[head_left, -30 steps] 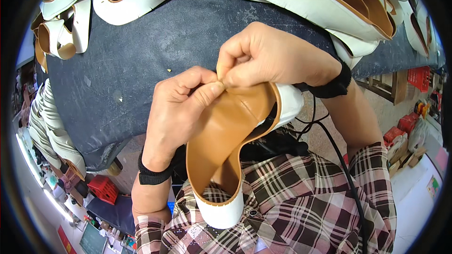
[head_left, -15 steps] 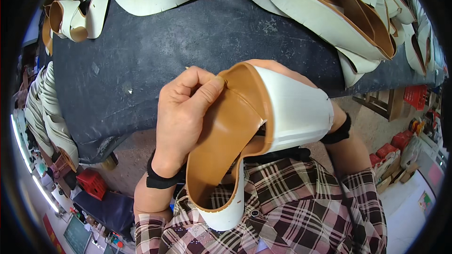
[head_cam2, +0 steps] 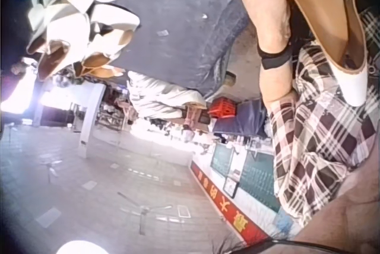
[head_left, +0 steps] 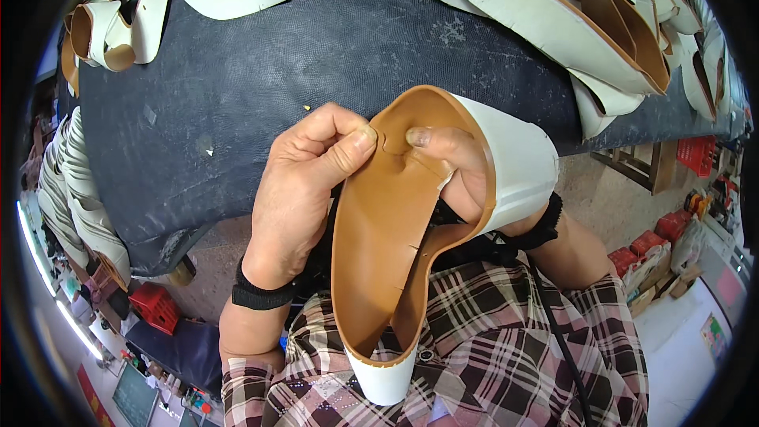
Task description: Inspecting and refining the edges and lining of white shoe uppers at a factory workstation.
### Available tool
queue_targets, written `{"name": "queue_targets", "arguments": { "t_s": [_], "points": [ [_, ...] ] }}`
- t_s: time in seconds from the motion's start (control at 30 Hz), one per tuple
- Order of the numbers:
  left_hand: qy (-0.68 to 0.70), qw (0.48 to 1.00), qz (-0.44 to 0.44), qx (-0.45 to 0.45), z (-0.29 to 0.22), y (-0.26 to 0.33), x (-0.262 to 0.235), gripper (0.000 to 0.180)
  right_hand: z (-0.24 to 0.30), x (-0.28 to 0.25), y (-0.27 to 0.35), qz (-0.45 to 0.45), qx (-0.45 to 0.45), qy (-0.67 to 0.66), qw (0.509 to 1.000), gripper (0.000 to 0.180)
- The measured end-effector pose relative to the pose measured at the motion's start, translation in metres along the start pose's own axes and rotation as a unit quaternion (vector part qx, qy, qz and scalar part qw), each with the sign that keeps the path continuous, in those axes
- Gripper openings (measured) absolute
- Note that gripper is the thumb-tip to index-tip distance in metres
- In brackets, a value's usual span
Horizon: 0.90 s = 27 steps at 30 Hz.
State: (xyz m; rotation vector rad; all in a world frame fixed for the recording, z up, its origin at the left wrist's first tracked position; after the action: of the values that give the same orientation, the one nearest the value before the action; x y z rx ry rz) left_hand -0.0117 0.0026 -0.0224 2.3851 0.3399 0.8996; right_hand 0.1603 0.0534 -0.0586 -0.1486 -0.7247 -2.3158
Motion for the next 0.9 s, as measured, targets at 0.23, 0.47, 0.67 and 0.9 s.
{"name": "queue_targets", "arguments": {
  "t_s": [0.23, 0.47, 0.67, 0.9],
  "points": [
    [-0.026, 0.999, -0.005, 0.025, 0.003, 0.002, 0.008, 0.009, 0.002, 0.002, -0.001, 0.022, -0.003, -0.081, 0.996, 0.03],
    [-0.099, 0.989, -0.013, 0.107, 0.013, 0.002, 0.003, 0.009, 0.014, -0.003, -0.001, 0.017, -0.133, 0.081, 0.988, 0.032],
    [-0.156, 0.978, -0.022, 0.138, 0.014, 0.004, -0.006, 0.009, 0.017, 0.002, -0.008, -0.001, -0.12, 0.151, 0.981, 0.03],
    [-0.49, 0.787, 0.003, 0.375, -0.022, 0.014, -0.019, 0.006, 0.027, 0.037, -0.019, 0.011, -0.139, 0.211, 0.967, 0.028]
  ]
}}
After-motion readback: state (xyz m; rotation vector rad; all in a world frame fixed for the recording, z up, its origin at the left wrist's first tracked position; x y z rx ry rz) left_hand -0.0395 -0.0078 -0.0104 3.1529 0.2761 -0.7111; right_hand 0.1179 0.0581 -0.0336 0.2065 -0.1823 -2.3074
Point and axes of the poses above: each hand's wrist, its own y-axis away from the middle knuckle, its own x-axis out of the palm, z = x × y, the point moved 1 cm from there along -y, towards the middle knuckle, and after that the axes turned 15 degrees about y, right-handed, at the moved point
